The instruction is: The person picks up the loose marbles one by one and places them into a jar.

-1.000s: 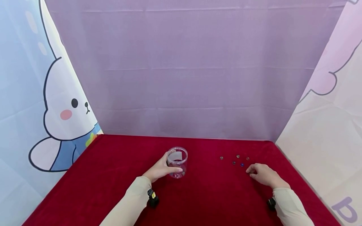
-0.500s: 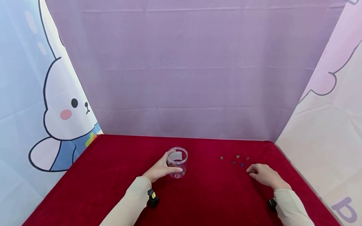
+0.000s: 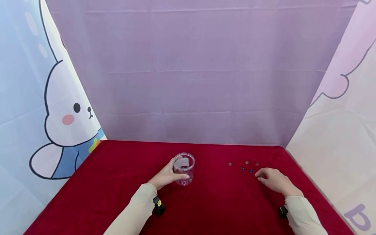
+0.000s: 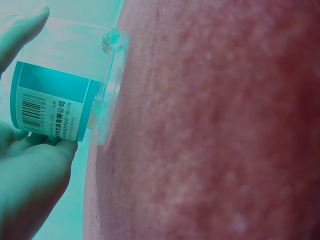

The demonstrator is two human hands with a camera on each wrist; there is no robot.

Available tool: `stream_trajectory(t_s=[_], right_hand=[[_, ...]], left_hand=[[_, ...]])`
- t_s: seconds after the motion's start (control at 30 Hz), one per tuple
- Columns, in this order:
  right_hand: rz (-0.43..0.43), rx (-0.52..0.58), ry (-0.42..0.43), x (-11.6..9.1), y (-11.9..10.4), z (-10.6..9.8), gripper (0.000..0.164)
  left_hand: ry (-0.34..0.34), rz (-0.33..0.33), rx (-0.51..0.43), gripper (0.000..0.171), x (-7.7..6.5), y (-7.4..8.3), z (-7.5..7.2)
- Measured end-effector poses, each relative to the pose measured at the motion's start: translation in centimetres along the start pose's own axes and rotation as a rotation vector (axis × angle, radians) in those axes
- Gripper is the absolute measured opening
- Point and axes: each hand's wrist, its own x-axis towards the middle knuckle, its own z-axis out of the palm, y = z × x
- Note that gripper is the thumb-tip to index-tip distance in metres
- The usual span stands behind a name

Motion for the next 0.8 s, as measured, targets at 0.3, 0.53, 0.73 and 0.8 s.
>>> stream_trajectory(t_s=[0.3,0.53,0.73,0.8], right_hand=[[-0.045,-0.015,0.041,0.0,-1.2,-0.7,0.014],[-0.075,-0.026,0.076,0.2,-1.9,-0.8,0.014],[-0.082,-0.019,0.092,0.3,-2.7,-1.0,0.014],[-0.092,-0.018,0.099,0.3,-2.9,-1.0,0.014]], left_hand=[[-0.003,0.001,-0.009,0.089,0.2,-0.3,0.0],[0.003,0.007,-0.007,0.089,0.1,-0.2,0.0],[-0.002,-0.009,-0.002,0.088,-0.1,0.0,0.0],[-0.004,-0.007,-0.005,0.089,-0.2,0.1,0.0]])
